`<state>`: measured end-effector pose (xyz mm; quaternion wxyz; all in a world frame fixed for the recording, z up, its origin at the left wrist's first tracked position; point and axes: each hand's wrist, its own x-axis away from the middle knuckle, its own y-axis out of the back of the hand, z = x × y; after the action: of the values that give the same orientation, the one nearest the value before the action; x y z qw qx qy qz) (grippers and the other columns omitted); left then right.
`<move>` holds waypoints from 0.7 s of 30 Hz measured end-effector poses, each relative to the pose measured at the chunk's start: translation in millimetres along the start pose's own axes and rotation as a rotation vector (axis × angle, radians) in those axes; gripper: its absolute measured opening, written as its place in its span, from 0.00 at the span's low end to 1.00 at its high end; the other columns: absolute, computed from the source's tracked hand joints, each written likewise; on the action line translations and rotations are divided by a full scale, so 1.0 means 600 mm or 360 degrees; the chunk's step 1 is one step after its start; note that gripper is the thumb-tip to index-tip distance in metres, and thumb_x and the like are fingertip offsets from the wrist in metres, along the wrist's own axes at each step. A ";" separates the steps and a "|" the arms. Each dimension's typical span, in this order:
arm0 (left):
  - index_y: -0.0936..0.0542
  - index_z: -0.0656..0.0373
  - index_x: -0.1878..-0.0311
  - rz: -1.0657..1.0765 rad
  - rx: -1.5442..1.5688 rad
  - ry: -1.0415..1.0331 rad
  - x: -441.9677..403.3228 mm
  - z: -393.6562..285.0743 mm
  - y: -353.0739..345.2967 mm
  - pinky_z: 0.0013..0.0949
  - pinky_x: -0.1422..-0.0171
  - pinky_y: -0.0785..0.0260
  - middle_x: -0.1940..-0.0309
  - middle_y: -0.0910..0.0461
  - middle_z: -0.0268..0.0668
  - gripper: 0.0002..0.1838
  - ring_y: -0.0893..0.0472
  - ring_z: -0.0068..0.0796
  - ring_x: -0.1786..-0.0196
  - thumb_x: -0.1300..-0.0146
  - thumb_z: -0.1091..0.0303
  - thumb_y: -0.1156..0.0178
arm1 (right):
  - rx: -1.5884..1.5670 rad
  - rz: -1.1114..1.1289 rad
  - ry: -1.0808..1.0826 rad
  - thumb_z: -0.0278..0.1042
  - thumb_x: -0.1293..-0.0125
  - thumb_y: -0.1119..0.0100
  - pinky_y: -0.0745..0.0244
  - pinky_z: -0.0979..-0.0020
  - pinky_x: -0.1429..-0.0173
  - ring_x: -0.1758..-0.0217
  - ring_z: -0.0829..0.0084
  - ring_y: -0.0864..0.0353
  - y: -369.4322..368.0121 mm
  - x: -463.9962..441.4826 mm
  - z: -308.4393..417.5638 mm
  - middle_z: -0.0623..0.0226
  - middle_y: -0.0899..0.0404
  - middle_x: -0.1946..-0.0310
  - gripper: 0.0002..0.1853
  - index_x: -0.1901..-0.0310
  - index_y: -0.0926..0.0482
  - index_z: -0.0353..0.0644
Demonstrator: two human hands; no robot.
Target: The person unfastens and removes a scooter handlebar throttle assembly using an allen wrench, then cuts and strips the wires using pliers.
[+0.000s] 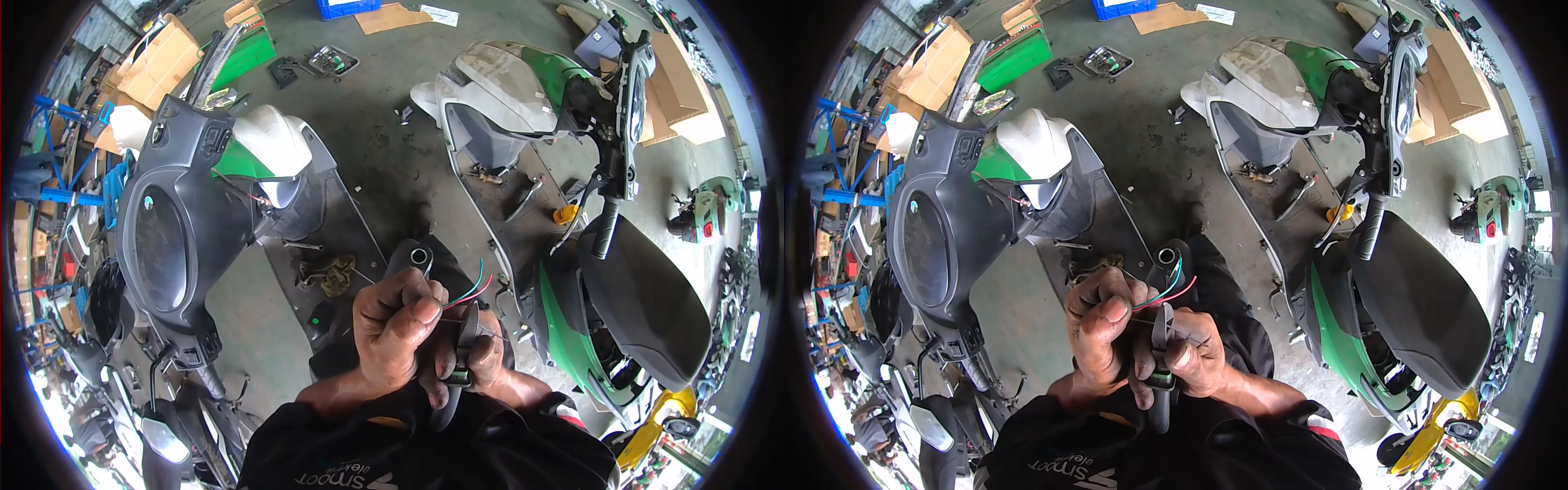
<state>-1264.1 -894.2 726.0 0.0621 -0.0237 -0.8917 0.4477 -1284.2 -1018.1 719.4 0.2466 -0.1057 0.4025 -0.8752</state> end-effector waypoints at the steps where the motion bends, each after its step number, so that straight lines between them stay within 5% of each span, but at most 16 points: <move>1: 0.33 0.59 0.76 0.0002 0.0017 -0.0007 0.000 0.000 -0.001 0.23 0.72 0.52 0.81 0.36 0.25 0.16 0.41 0.14 0.75 0.36 0.69 0.38 | -0.0012 -0.0004 0.0008 0.62 0.33 0.44 0.20 0.68 0.78 0.81 0.64 0.19 -0.001 0.001 -0.001 0.61 0.24 0.77 0.33 0.67 0.27 0.28; 18: 0.30 0.60 0.74 0.0009 0.0224 0.0013 0.002 -0.004 -0.017 0.24 0.70 0.49 0.79 0.36 0.25 0.13 0.40 0.14 0.74 0.35 0.71 0.39 | -0.0102 0.0018 0.0030 0.61 0.32 0.45 0.22 0.69 0.79 0.82 0.66 0.20 -0.015 0.001 0.012 0.61 0.26 0.76 0.32 0.67 0.27 0.31; 21: 0.31 0.59 0.74 -0.0030 0.0377 0.0047 0.000 -0.007 -0.022 0.24 0.71 0.49 0.80 0.37 0.24 0.13 0.40 0.14 0.75 0.35 0.70 0.39 | -0.0041 -0.0130 0.0126 0.67 0.34 0.48 0.36 0.76 0.88 0.91 0.72 0.27 -0.022 -0.004 0.010 0.67 0.30 0.89 0.31 0.73 0.28 0.40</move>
<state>-1263.1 -898.8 739.0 0.0818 -0.0145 -0.8317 0.5490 -1284.6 -1013.1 733.4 0.1933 -0.0905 0.4186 -0.8827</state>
